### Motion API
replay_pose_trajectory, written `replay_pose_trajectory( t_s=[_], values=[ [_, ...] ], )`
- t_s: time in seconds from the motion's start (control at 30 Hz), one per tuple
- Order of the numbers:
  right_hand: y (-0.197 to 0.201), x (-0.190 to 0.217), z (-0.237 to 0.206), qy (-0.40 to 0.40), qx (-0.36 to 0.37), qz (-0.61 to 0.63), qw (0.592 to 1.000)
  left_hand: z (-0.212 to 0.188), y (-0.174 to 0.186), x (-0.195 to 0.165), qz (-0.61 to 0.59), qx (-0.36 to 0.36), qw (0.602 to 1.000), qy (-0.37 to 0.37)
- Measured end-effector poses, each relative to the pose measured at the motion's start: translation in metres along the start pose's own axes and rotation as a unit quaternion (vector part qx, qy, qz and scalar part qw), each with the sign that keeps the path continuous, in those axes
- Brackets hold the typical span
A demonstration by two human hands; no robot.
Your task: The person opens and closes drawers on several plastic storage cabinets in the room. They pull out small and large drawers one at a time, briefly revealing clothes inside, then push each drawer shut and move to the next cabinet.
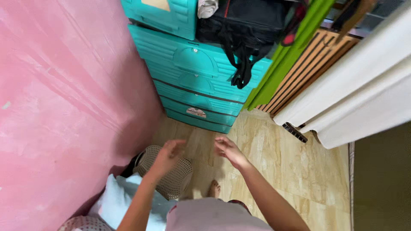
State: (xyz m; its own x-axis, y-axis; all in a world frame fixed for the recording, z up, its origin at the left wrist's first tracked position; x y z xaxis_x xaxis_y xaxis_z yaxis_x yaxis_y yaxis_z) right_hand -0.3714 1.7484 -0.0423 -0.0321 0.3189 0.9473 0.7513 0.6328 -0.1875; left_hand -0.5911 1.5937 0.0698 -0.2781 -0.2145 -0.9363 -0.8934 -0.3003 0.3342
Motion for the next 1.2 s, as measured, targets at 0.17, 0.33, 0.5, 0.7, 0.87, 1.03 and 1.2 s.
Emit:
replay_pose_trajectory(
  t_s=[0.17, 0.33, 0.5, 0.7, 0.87, 1.03, 1.2],
  values=[
    [-0.013, 0.044, 0.073, 0.054, 0.058, -0.026, 0.997, 0.051, 0.032, 0.015, -0.039, -0.063, 0.996, 0.051],
    [-0.028, 0.059, 0.107, 0.027, 0.095, -0.023, 0.995, 0.123, 0.067, -0.013, -0.031, -0.068, 0.997, 0.003],
    [-0.023, 0.087, 0.121, 0.099, 0.1, -0.063, 0.988, 0.253, 0.115, -0.043, -0.204, -0.056, 0.977, 0.025],
    [-0.026, 0.112, 0.134, 0.108, 0.06, -0.039, 0.992, 0.405, 0.165, -0.079, -0.523, -0.042, 0.85, 0.06],
    [-0.05, 0.132, 0.128, 0.134, 0.076, -0.039, 0.987, 0.465, 0.171, -0.104, -0.564, -0.039, 0.822, 0.07],
    [-0.041, 0.131, 0.116, 0.129, 0.042, -0.036, 0.99, 0.478, 0.186, -0.118, -0.579, -0.083, 0.81, 0.046],
    [-0.035, 0.11, 0.11, 0.107, 0.028, -0.052, 0.992, 0.472, 0.176, -0.113, -0.602, -0.044, 0.795, 0.059]
  ],
)
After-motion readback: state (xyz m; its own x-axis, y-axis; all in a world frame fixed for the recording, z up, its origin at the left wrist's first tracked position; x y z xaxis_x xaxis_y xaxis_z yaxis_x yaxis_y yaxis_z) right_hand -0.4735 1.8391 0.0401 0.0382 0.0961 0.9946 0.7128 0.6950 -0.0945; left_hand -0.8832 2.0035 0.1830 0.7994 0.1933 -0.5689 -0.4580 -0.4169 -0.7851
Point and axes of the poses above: each hand's wrist, its own z-axis towards the middle knuckle, its own y-axis out of the back of the hand, x = y × z, the point moved 10 cm from there along z, towards the middle knuckle, and after that the axes turned 12 degrees about y, right-handed, at the moved point
